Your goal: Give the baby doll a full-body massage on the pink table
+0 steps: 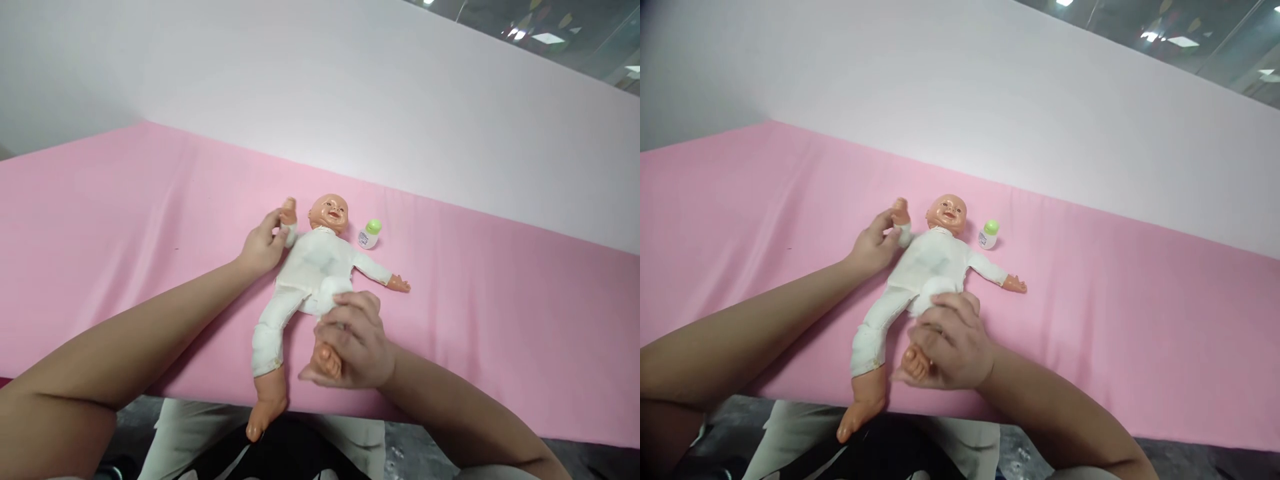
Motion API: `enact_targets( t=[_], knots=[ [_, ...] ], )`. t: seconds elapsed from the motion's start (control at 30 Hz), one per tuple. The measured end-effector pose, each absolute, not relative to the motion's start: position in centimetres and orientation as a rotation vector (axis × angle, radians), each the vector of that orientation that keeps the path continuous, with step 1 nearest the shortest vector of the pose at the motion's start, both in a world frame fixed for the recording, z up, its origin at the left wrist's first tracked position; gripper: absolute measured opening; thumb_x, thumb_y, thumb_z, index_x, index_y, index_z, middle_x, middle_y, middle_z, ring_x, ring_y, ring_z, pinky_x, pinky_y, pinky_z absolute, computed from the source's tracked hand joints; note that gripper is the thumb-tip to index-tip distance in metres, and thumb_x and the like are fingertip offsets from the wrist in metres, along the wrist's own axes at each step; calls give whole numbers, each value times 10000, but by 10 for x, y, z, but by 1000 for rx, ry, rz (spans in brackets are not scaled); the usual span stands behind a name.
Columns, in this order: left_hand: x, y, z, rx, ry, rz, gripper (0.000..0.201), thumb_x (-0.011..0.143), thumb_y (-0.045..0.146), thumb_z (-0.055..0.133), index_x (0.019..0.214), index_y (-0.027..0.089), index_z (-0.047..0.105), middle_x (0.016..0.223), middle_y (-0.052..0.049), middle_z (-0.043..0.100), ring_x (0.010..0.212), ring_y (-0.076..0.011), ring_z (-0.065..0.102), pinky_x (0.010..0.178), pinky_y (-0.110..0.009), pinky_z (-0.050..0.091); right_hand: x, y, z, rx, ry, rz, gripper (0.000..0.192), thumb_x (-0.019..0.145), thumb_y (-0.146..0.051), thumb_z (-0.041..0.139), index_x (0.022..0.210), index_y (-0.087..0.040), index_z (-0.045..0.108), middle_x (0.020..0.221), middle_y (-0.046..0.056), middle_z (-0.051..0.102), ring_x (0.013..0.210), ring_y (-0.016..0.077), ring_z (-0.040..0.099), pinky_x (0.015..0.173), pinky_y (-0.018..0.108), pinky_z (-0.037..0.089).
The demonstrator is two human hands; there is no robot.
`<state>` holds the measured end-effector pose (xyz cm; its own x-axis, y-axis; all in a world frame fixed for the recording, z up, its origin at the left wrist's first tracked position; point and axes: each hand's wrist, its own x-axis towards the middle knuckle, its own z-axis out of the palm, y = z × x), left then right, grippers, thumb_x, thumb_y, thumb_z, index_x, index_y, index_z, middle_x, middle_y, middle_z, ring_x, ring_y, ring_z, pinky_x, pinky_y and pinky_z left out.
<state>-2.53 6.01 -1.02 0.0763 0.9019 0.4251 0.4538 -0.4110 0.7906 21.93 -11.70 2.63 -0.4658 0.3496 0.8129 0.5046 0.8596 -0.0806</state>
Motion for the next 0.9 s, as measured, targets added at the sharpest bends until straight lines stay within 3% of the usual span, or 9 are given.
enact_targets(
  t=[0.1, 0.23, 0.33, 0.4, 0.53, 0.67, 0.8, 0.9],
  knots=[
    [-31, 78, -12, 1274, 1378, 1417, 449, 1017, 416, 605, 1414, 211, 559, 1208, -123, 726, 1023, -281, 748, 893, -459, 657, 213, -124, 23, -432, -2229, -33, 539, 833, -735, 783, 967, -230, 652, 845, 22, 691, 877, 242, 680, 796, 428, 488],
    [-35, 94, -9, 825, 1333, 1411, 340, 972, 365, 688, 1251, 218, 560, 1013, -99, 713, 834, -257, 749, 767, -445, 682, 203, -124, 4, -325, -2460, 234, 695, 780, -911, 684, 800, -222, 601, 743, -15, 604, 675, 157, 536, 668, 369, 404],
    [-35, 94, -10, 864, 1313, 1442, 335, 979, 394, 694, 1233, 216, 571, 1069, -120, 723, 881, -270, 767, 784, -449, 689, 198, -122, -8, -339, -2550, 299, 725, 773, -949, 645, 736, -229, 572, 691, -31, 546, 642, 148, 475, 639, 356, 392],
    [-35, 88, -12, 1033, 1290, 1505, 406, 995, 411, 680, 1334, 217, 570, 1215, -144, 716, 1001, -278, 776, 854, -450, 688, 198, -122, -6, -332, -2508, 306, 716, 780, -938, 651, 746, -227, 577, 702, -24, 565, 652, 150, 496, 642, 352, 412],
    [-30, 69, -14, 1643, 1277, 1555, 637, 1039, 399, 619, 1629, 266, 423, 1459, -135, 668, 1194, -270, 740, 1027, -451, 637, 202, -125, 15, -298, -2273, 206, 628, 820, -823, 737, 904, -208, 636, 803, 13, 669, 747, 181, 625, 694, 364, 497],
    [-22, 55, -14, 2105, 1199, 1470, 645, 1052, 404, 583, 1652, 235, 416, 1534, -137, 636, 1242, -269, 730, 1063, -456, 625, 214, -126, 33, -384, -2166, 5, 530, 854, -623, 831, 1121, -193, 676, 996, 86, 756, 990, 271, 732, 857, 445, 600],
    [-20, 51, -15, 2491, 1217, 1278, 563, 1084, 350, 515, 1632, 225, 482, 1609, -146, 586, 1438, -288, 618, 1216, -499, 522, 229, -111, 34, -559, -2119, -140, 558, 857, -431, 874, 1296, -171, 647, 1247, 173, 753, 1294, 359, 687, 1093, 551, 599],
    [-22, 53, -14, 2742, 1133, 945, 563, 1069, 257, 491, 1631, 265, 523, 1719, -126, 460, 1605, -331, 423, 1300, -552, 407, 238, -94, 28, -707, -2021, -135, 572, 894, -395, 833, 1381, -198, 606, 1389, 197, 706, 1415, 393, 624, 1143, 620, 569]
  ],
)
